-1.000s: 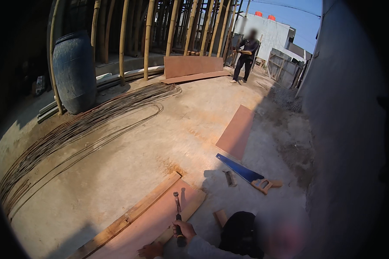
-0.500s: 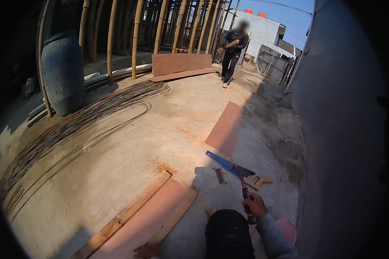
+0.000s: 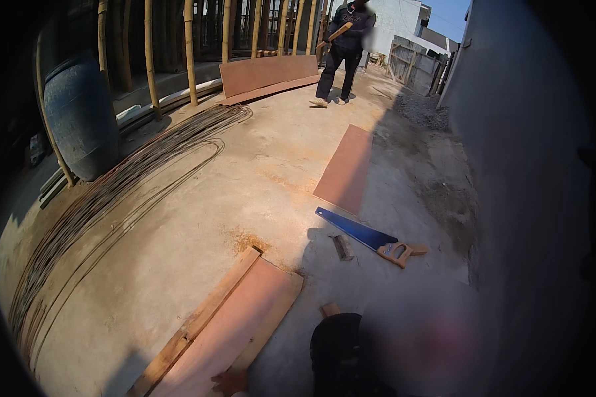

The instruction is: The person assembles a wooden frame by hammering nails into wooden planks, measuring and marking with a square and pencil, cutting wood with a hand saw, and nailing pieces together. The person works on a concrete floor with tools and materials scattered nearby.

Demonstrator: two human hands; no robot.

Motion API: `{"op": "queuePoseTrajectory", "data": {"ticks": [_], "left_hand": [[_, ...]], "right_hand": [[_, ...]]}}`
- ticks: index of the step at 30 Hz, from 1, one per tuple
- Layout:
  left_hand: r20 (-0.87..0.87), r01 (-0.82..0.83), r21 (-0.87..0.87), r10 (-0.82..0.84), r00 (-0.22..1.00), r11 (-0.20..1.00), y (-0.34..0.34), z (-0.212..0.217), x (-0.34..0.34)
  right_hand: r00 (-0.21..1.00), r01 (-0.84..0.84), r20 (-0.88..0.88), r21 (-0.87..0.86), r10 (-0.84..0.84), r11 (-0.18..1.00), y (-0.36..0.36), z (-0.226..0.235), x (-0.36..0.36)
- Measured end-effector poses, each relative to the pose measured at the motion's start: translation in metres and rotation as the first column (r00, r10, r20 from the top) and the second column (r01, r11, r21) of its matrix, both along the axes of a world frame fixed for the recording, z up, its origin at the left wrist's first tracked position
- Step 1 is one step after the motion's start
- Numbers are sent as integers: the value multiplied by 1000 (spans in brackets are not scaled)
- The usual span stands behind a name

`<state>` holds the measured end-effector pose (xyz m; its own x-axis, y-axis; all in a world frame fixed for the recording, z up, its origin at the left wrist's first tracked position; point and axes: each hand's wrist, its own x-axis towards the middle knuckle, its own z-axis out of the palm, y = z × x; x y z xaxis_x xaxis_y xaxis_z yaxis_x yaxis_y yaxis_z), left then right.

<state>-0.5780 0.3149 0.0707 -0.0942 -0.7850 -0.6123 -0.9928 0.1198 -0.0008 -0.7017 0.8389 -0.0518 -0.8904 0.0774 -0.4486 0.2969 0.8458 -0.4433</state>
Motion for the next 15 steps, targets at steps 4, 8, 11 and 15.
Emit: {"op": "queuePoseTrajectory", "data": {"ticks": [4, 8, 11, 15], "left_hand": [[92, 202, 28, -204, 975, 979, -7, -11, -2], [30, 183, 43, -184, 982, 982, -9, -14, 4], [4, -4, -5, 4, 1000, 1000, -3, -10, 3], [47, 177, 15, -177, 983, 984, -4, -5, 1]], "right_hand": [[955, -228, 241, 223, 173, 948, 8, -7, 12], [927, -274, 351, 400, 130, 875, -1, 14, 13], [948, -150, 318, 452, -1, 879, -13, 31, 10], [954, -138, 299, 446, -2, 884, -28, 45, 1]]}}
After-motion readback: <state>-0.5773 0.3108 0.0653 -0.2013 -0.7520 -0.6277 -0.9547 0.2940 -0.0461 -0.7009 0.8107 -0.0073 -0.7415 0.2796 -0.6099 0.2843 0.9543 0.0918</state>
